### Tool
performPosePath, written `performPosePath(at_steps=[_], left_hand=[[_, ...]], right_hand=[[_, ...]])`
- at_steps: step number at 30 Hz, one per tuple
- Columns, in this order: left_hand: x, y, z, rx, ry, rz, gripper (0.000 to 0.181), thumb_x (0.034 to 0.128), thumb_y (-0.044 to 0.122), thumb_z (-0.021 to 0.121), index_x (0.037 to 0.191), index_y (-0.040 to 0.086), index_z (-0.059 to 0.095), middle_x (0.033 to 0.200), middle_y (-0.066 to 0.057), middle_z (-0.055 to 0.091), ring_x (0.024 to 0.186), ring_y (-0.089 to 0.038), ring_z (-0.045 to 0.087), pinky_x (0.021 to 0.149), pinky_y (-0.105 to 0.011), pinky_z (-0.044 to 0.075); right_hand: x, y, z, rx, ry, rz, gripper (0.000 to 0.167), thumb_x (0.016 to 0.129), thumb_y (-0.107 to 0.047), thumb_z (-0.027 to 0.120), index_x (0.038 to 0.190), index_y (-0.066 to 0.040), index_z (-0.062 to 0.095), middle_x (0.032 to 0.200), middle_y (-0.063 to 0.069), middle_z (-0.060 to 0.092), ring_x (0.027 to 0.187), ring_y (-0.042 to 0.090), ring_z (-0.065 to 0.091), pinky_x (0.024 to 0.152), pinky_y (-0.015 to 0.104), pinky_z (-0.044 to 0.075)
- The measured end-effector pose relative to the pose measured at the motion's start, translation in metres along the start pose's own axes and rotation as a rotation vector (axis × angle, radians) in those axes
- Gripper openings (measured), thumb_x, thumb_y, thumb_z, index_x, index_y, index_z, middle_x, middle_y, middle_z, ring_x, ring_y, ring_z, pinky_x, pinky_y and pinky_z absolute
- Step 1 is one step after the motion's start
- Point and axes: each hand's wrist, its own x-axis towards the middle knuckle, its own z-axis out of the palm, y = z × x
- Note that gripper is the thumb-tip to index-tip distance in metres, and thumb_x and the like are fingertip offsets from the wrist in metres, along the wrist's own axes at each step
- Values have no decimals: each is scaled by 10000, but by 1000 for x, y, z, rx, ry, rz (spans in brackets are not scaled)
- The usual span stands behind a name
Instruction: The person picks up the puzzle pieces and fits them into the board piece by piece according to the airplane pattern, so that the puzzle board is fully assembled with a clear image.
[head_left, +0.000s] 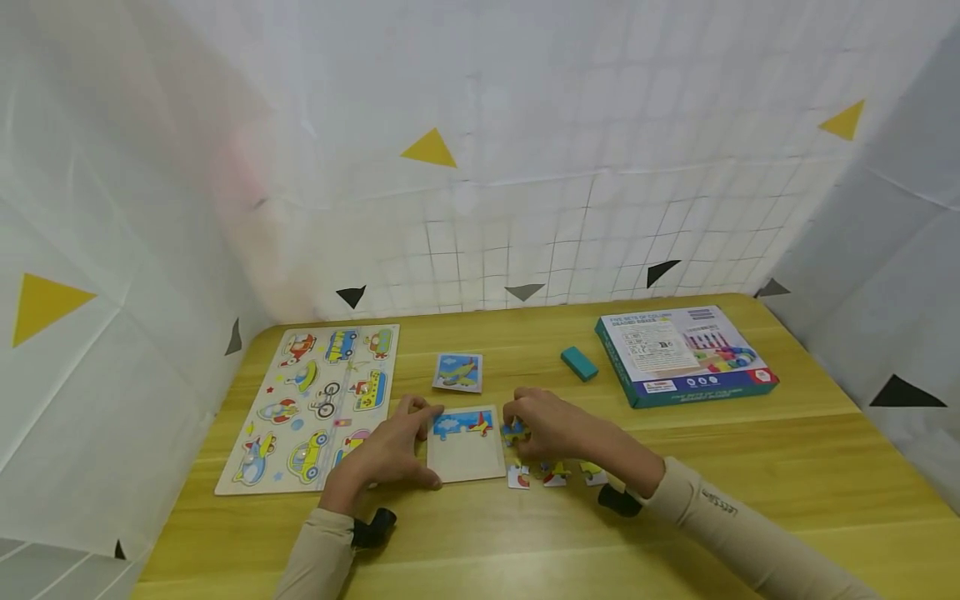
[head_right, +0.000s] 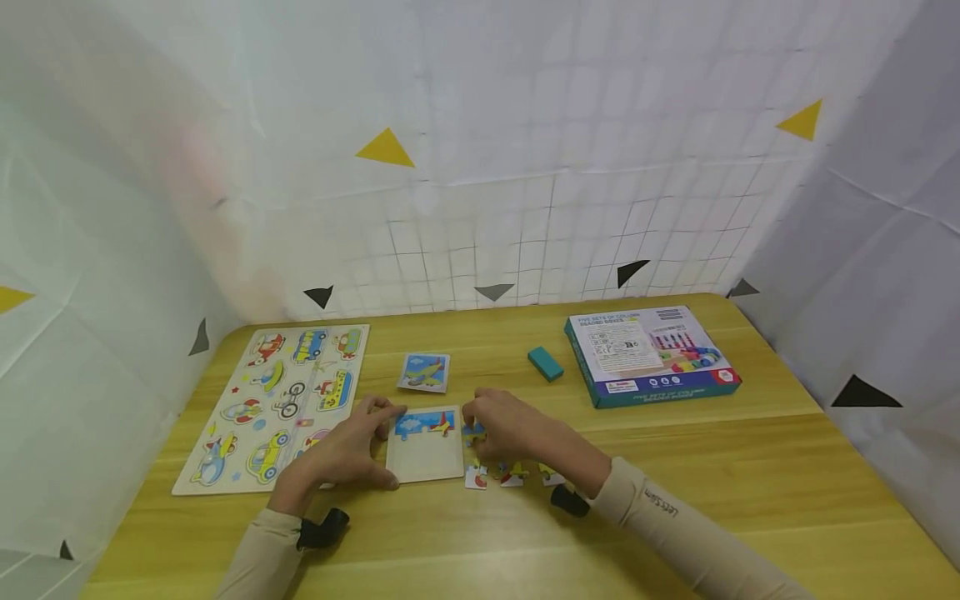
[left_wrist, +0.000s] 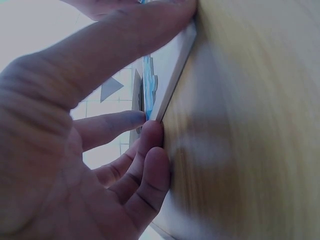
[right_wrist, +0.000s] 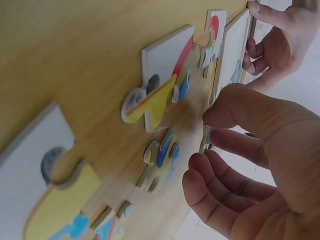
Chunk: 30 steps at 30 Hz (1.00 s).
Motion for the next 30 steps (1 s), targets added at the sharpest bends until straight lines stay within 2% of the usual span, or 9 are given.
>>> performPosePath(at_steps=[9, 18, 23, 30], left_hand=[[-1, 0, 1, -5, -4, -13, 1025, 648, 271, 958, 1518, 130, 435, 1307, -33, 343, 969, -214, 474, 791, -363, 421], [0, 1, 0, 23, -1, -3, 1030, 643, 281, 961, 1514, 111, 436, 1297, -43, 351, 963, -205, 472, 790, -355, 424], [-1, 2, -1, 44, 8, 11, 1030, 640, 279, 962, 1507, 85, 441, 1282, -45, 356, 964, -205, 468, 791, -349, 426], [0, 2, 0, 31, 8, 4, 1029, 641, 278, 963, 1509, 95, 442, 1286, -39, 352, 949, -202, 470, 774, -345, 426]], right_hand=[[0, -2, -4, 1, 2, 35, 377, 754, -154, 801, 1118, -101, 718, 978, 15, 571, 756, 137, 492, 649, 291, 457], [4, -7, -8, -16, 48, -50, 349, 775, -119, 798, 1107, -61, 710, 954, 63, 581, 741, 138, 482, 651, 292, 449], [8, -13, -9, -16, 36, -42, 320, 809, -139, 795, 1109, -71, 708, 963, 55, 577, 742, 135, 475, 645, 286, 444], [14, -19, -9, -23, 30, -54, 302, 802, -112, 771, 1098, -80, 722, 952, 46, 581, 737, 131, 479, 635, 276, 442]])
